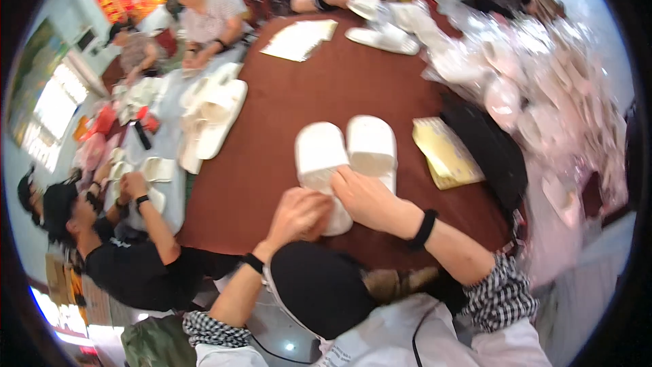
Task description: Checking shoe quality and placing them into plastic bags for packaging.
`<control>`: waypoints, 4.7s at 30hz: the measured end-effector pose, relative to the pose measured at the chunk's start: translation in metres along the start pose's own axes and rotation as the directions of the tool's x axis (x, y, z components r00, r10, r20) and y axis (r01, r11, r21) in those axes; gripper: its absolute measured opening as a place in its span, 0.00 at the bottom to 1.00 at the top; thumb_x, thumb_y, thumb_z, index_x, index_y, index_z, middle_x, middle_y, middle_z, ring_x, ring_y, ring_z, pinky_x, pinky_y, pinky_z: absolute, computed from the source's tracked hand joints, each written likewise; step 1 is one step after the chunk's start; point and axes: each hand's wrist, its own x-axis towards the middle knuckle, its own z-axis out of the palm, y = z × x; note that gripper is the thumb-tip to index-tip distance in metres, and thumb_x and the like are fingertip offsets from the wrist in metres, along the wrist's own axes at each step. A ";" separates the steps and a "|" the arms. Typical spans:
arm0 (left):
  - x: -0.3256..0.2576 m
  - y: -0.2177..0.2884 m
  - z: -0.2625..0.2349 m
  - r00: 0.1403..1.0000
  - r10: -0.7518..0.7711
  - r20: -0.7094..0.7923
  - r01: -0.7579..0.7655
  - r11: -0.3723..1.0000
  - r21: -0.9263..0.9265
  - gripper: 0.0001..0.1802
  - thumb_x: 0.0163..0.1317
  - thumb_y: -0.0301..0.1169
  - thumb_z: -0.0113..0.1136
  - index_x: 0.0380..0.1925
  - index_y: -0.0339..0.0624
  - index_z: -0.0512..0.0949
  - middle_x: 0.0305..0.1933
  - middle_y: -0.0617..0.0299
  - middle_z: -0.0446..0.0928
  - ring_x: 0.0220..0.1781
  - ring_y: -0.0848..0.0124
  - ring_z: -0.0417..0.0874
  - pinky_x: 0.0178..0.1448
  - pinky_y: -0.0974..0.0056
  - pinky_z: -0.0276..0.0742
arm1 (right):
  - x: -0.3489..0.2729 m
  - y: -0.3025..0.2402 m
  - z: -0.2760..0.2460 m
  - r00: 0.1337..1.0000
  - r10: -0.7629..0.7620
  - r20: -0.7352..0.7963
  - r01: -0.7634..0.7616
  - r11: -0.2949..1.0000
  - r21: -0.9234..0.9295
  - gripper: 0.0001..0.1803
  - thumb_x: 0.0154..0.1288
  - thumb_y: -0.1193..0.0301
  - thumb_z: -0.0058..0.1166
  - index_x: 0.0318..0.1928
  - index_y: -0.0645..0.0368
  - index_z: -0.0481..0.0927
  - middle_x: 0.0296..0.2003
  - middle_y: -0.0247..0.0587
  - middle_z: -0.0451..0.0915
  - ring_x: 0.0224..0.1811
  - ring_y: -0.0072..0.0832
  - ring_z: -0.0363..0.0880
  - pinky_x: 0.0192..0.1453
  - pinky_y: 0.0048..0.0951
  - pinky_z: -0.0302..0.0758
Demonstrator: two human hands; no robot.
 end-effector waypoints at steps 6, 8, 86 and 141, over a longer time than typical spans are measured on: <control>0.008 0.011 -0.010 0.997 -0.072 -0.014 0.072 0.997 0.026 0.17 0.46 0.19 0.65 0.40 0.40 0.84 0.45 0.60 0.83 0.51 0.59 0.82 0.55 0.53 0.76 | -0.031 0.043 -0.068 0.977 0.193 -0.088 -0.196 0.980 -0.028 0.06 0.62 0.78 0.49 0.39 0.67 0.71 0.38 0.55 0.73 0.36 0.51 0.78 0.41 0.46 0.77; 0.012 0.010 -0.008 0.997 -0.080 -0.002 0.080 0.997 -0.004 0.16 0.47 0.19 0.64 0.40 0.40 0.84 0.46 0.60 0.83 0.51 0.58 0.81 0.56 0.53 0.76 | -0.055 0.067 -0.103 0.945 0.319 -0.077 -0.327 0.936 -0.134 0.05 0.69 0.74 0.48 0.40 0.63 0.72 0.38 0.53 0.74 0.42 0.53 0.76 0.46 0.47 0.74; 0.012 0.017 -0.009 0.972 -0.136 0.192 0.131 0.991 0.037 0.37 0.46 0.47 0.76 0.57 0.45 0.79 0.62 0.58 0.75 0.64 0.55 0.73 0.67 0.50 0.70 | -0.105 0.092 -0.078 0.974 0.150 -0.172 -0.214 0.857 -0.469 0.04 0.59 0.72 0.58 0.29 0.55 0.78 0.35 0.38 0.76 0.41 0.36 0.76 0.48 0.37 0.71; 0.085 0.018 -0.019 0.614 -0.519 0.594 0.355 0.855 0.379 0.43 0.65 0.58 0.57 0.77 0.67 0.52 0.70 0.33 0.58 0.62 0.29 0.69 0.62 0.30 0.69 | -0.012 0.116 -0.061 0.875 0.484 0.001 -0.231 0.414 0.880 0.22 0.57 0.85 0.52 0.54 0.59 0.79 0.53 0.27 0.76 0.49 0.17 0.70 0.55 0.19 0.69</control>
